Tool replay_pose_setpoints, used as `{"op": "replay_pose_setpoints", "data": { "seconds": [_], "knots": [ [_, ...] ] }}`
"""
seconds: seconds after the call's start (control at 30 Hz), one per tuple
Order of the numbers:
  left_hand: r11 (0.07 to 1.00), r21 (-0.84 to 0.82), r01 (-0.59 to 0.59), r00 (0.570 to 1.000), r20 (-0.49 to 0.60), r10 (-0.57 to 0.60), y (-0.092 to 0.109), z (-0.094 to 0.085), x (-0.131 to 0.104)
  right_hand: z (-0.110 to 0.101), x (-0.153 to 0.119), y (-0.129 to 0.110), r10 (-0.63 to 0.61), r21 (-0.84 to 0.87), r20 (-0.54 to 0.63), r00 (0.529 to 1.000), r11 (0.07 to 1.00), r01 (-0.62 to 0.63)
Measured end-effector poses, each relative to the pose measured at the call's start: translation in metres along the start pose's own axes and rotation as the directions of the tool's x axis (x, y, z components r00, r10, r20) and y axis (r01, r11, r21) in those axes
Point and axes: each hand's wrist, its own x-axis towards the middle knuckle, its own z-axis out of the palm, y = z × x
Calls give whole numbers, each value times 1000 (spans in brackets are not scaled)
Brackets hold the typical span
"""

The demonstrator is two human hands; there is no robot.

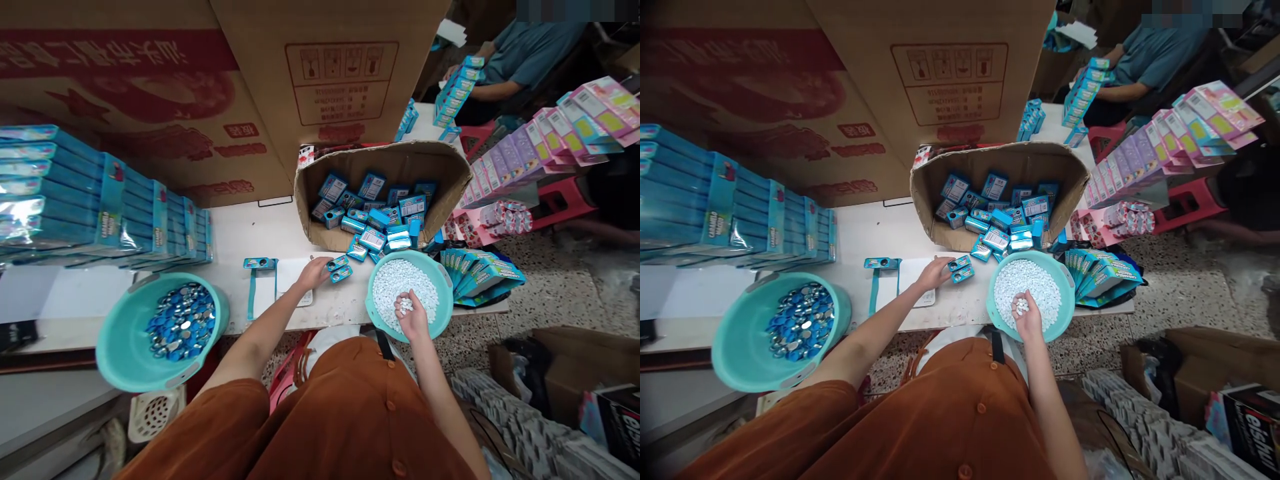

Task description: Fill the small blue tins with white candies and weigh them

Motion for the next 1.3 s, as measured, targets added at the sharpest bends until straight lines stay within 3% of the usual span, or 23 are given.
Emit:
{"op": "replay_pose_setpoints", "data": {
  "seconds": [0.1,0.23,0.33,0.43,0.57,0.67,0.8,1.07,1.3],
  "knots": [
    [992,-106,70,997,-26,-73,-2,3,6,11,-2,2,20,-2,17,1000,1000,-20],
    [980,-178,93,978,-170,-124,3,-2,11,26,-3,2,25,58,45,999,998,-28],
    [991,-136,-1,951,-306,-41,26,-19,9,36,-2,-5,7,166,80,997,986,-20],
    [991,-98,-96,931,-361,54,65,-41,0,47,-4,-17,-72,272,96,993,961,43],
    [970,-77,-229,943,-263,202,125,-48,-12,67,-10,-37,-176,332,123,977,935,126],
    [954,-99,-284,950,-162,266,160,-31,-12,81,-15,-46,-234,312,104,967,931,191],
    [923,-146,-355,935,-55,351,192,-3,-9,85,-17,-45,-336,226,19,942,919,324],
    [908,-218,-358,932,-32,360,217,7,-11,66,-23,-36,-601,-17,-71,796,799,602],
    [902,-213,-375,926,-49,374,226,11,-12,61,-31,-39,-632,-77,-112,767,775,627]
  ]
}}
